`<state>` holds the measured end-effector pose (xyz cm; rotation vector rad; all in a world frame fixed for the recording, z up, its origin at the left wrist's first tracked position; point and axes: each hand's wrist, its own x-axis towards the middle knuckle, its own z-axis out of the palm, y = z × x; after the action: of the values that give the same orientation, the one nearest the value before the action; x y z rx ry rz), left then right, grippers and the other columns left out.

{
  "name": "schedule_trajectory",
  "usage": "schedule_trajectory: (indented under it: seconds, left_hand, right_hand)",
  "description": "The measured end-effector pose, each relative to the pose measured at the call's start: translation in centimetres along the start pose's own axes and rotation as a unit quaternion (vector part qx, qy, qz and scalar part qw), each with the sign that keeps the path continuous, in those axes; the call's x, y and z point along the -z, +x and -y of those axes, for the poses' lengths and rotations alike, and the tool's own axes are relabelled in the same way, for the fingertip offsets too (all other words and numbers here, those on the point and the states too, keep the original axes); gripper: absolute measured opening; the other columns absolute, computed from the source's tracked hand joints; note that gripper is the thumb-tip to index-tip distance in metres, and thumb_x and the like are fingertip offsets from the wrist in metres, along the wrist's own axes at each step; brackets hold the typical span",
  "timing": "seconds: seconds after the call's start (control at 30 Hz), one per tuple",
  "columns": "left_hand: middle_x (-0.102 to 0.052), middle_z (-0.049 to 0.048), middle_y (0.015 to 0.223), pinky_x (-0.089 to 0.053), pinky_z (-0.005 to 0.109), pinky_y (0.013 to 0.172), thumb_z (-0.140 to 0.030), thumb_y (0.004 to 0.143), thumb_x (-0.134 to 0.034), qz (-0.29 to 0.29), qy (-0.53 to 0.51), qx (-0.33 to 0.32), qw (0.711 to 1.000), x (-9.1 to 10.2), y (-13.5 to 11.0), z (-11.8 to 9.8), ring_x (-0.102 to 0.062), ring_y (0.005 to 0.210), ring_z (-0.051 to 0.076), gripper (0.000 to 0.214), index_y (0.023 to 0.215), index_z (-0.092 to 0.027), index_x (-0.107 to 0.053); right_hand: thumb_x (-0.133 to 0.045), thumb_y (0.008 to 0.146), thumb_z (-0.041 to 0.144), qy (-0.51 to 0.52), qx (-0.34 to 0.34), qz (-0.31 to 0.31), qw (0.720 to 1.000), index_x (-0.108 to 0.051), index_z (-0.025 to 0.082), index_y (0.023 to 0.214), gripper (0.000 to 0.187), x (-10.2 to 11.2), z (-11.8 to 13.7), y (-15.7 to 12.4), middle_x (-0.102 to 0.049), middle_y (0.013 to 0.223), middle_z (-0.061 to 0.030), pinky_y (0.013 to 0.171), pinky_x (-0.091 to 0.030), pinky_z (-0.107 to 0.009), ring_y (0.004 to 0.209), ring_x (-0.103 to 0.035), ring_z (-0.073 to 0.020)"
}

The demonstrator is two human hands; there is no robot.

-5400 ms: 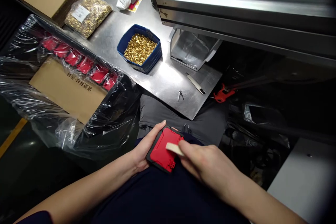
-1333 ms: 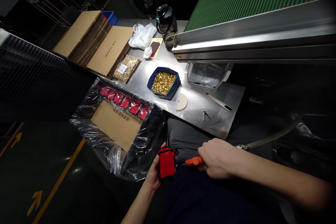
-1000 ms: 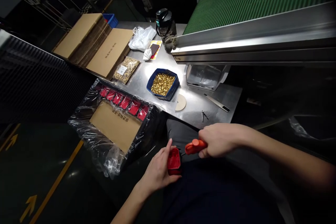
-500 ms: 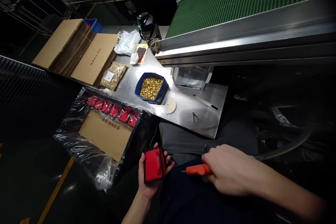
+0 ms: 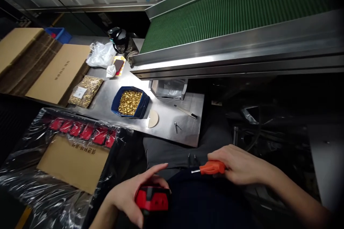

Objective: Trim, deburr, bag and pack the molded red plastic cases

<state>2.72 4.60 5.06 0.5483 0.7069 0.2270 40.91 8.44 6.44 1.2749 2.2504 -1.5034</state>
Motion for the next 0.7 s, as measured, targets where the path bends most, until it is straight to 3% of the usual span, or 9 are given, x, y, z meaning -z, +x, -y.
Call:
schedule_trajectory:
  seconds: [0.07,0.13,0.2,0.27,0.37,0.43,0.47,0.57,0.7]
  left_hand:
    - [-0.066,0.0086,0.128,-0.044,0.043,0.107,-0.019,0.044,-0.097,0.0,0.241,0.029,0.97,-2.3,0.7,-4.1,-0.062,0.116,0.033,0.13,0.156,-0.034,-0.034]
    - [-0.067,0.0077,0.127,-0.049,0.043,0.098,-0.028,0.049,-0.096,0.0,0.464,0.047,0.884,-4.7,1.9,-7.3,-0.064,0.111,0.037,0.135,0.16,-0.038,-0.02]
    - [-0.072,0.0089,0.115,-0.054,0.04,0.086,-0.035,0.049,-0.096,0.008,0.554,0.05,0.831,-6.2,3.2,-9.2,-0.069,0.098,0.037,0.135,0.16,-0.034,-0.02]
    - [-0.074,0.0077,0.112,-0.054,0.038,0.086,-0.037,0.051,-0.096,0.024,0.546,0.058,0.835,-6.1,4.2,-9.9,-0.071,0.098,0.037,0.13,0.16,-0.032,-0.024]
    - [-0.07,0.0072,0.126,-0.052,0.037,0.094,-0.04,0.062,-0.092,0.006,0.385,0.072,0.92,-3.4,4.5,-8.6,-0.068,0.11,0.034,0.11,0.156,-0.032,-0.036]
    - [-0.068,0.0126,0.128,-0.055,0.037,0.089,-0.054,0.075,-0.08,-0.048,0.154,0.044,0.986,-1.2,4.4,-6.4,-0.069,0.109,0.034,0.086,0.148,-0.024,-0.047]
    - [-0.068,0.015,0.128,-0.055,0.036,0.089,-0.062,0.081,-0.071,-0.096,0.039,0.005,0.995,-0.3,4.4,-5.1,-0.068,0.112,0.034,0.075,0.14,-0.019,-0.054]
    - [-0.07,0.0189,0.126,-0.049,0.04,0.104,-0.064,0.089,-0.058,-0.193,-0.206,-0.049,0.958,0.7,5.1,-1.1,-0.065,0.12,0.034,0.07,0.14,-0.015,-0.052]
    - [-0.07,0.0216,0.124,-0.051,0.04,0.1,-0.054,0.093,-0.058,-0.262,-0.29,-0.055,0.919,-0.5,6.6,1.7,-0.071,0.108,0.033,0.076,0.152,-0.013,-0.032]
  right_hand:
    - [-0.061,0.08,0.022,0.018,-0.023,0.027,0.999,-0.058,0.022,0.075,0.005,1.1,-1.0,-0.6,-0.062,0.067,0.0059,0.057,-0.028,-0.026,0.06,-0.052,-0.0113]
    - [-0.066,0.083,0.036,0.025,-0.03,0.053,0.998,-0.061,0.022,0.076,0.016,2.3,-1.1,-0.5,-0.062,0.067,0.0056,0.056,-0.028,-0.026,0.059,-0.052,-0.0115]
    - [-0.069,0.082,0.044,0.02,-0.012,0.075,0.997,-0.064,0.022,0.076,0.023,3.2,-0.8,0.1,-0.061,0.066,0.0057,0.054,-0.028,-0.026,0.059,-0.052,-0.0117]
    - [-0.071,0.081,0.043,0.023,0.013,0.088,0.996,-0.065,0.023,0.078,0.021,3.6,-0.9,0.6,-0.062,0.067,0.0059,0.053,-0.028,-0.026,0.059,-0.053,-0.0118]
    - [-0.064,0.085,0.027,-0.015,0.015,-0.035,0.999,-0.071,0.028,0.093,0.011,2.9,-3.4,0.3,-0.068,0.088,0.0035,0.062,-0.037,-0.026,0.076,-0.061,-0.0144]
    - [-0.057,0.087,0.016,-0.101,-0.033,-0.202,0.974,-0.069,0.032,0.117,0.036,1.9,-6.8,-0.2,-0.067,0.107,-0.0007,0.078,-0.042,-0.03,0.093,-0.061,-0.0191]
    - [-0.055,0.088,0.015,-0.146,-0.069,-0.273,0.948,-0.064,0.031,0.128,0.045,1.3,-8.6,-0.4,-0.066,0.111,-0.0037,0.085,-0.042,-0.034,0.099,-0.06,-0.0226]
    - [-0.049,0.089,0.009,-0.188,-0.118,-0.341,0.913,-0.054,0.022,0.143,0.056,0.1,-13.7,0.5,-0.065,0.118,-0.0105,0.095,-0.038,-0.044,0.109,-0.056,-0.0295]
    - [-0.051,0.091,0.01,-0.172,-0.116,-0.349,0.914,-0.059,0.017,0.134,0.045,0.0,-17.5,5.2,-0.065,0.125,-0.0093,0.104,-0.036,-0.038,0.117,-0.056,-0.024]
